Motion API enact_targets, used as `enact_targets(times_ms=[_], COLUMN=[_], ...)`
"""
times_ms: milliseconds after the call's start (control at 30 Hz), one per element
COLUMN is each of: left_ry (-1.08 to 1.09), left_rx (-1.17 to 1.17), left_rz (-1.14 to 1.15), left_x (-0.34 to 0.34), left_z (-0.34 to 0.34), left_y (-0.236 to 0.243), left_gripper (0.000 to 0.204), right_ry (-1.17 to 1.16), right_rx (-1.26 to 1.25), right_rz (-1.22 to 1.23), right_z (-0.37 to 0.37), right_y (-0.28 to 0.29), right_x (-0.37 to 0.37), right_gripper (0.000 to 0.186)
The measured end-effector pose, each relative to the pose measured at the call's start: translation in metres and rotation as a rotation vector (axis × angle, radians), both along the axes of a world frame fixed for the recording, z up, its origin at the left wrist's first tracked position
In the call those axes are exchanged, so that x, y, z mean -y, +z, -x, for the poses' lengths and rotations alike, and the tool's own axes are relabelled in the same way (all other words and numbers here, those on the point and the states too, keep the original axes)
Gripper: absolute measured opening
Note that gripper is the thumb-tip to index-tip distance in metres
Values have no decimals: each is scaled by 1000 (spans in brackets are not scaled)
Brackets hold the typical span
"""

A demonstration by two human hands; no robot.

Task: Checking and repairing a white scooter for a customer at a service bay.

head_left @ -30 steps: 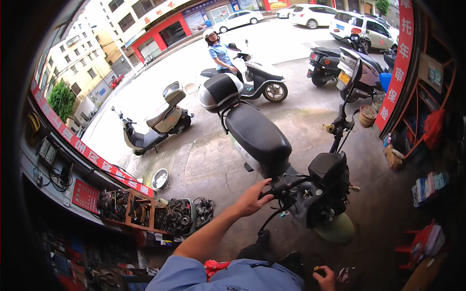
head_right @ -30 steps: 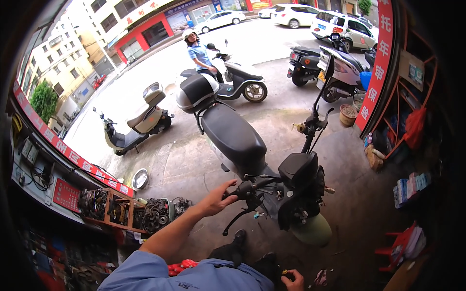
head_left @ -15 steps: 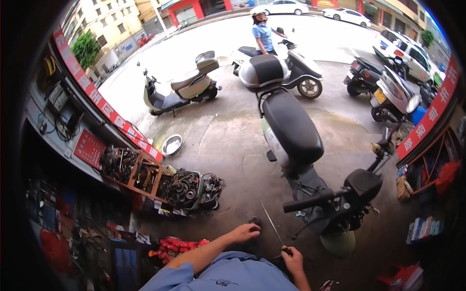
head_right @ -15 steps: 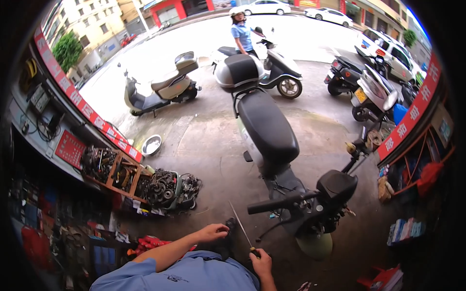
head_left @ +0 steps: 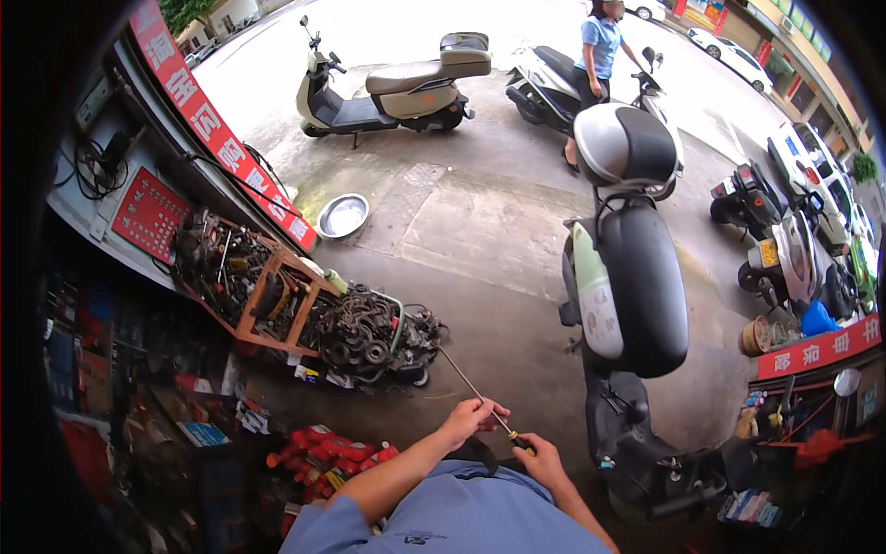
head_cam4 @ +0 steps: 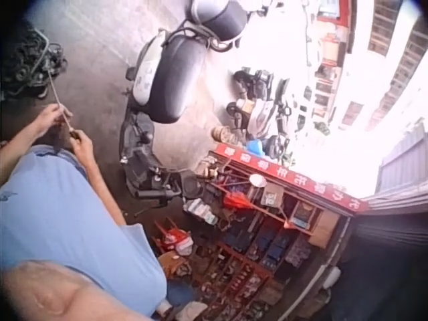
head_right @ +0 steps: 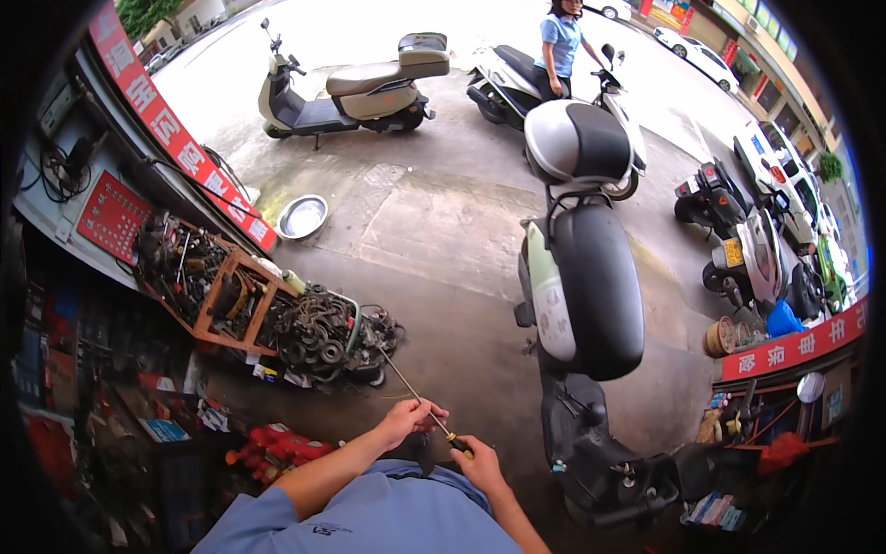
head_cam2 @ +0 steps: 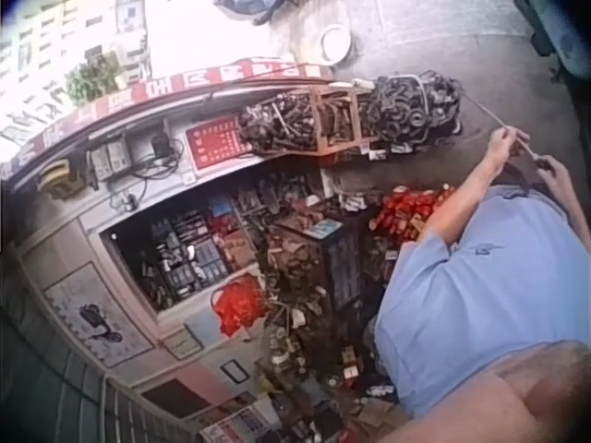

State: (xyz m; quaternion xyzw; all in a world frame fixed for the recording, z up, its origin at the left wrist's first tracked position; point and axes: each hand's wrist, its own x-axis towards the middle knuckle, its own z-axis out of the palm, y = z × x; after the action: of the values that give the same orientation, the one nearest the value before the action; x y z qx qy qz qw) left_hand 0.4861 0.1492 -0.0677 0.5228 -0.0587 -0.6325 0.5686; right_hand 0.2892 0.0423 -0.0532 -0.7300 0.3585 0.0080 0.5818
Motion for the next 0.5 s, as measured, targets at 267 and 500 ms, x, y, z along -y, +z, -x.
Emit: enact_targets(times_ms=[267, 500], left_ry=[505, 270], left_rx=[311, 950], left_rz=[-76, -436], left_x=[39, 82], left_z=[-178, -347], left_y=[-15, -93], left_gripper=[31, 28], right_ry=[129, 84], right_rx=[-117, -134], right_rz=[65, -22], right_z=[-147, -297], right_y=[-13, -66], right_x=[97, 230], right_gripper=[28, 26])
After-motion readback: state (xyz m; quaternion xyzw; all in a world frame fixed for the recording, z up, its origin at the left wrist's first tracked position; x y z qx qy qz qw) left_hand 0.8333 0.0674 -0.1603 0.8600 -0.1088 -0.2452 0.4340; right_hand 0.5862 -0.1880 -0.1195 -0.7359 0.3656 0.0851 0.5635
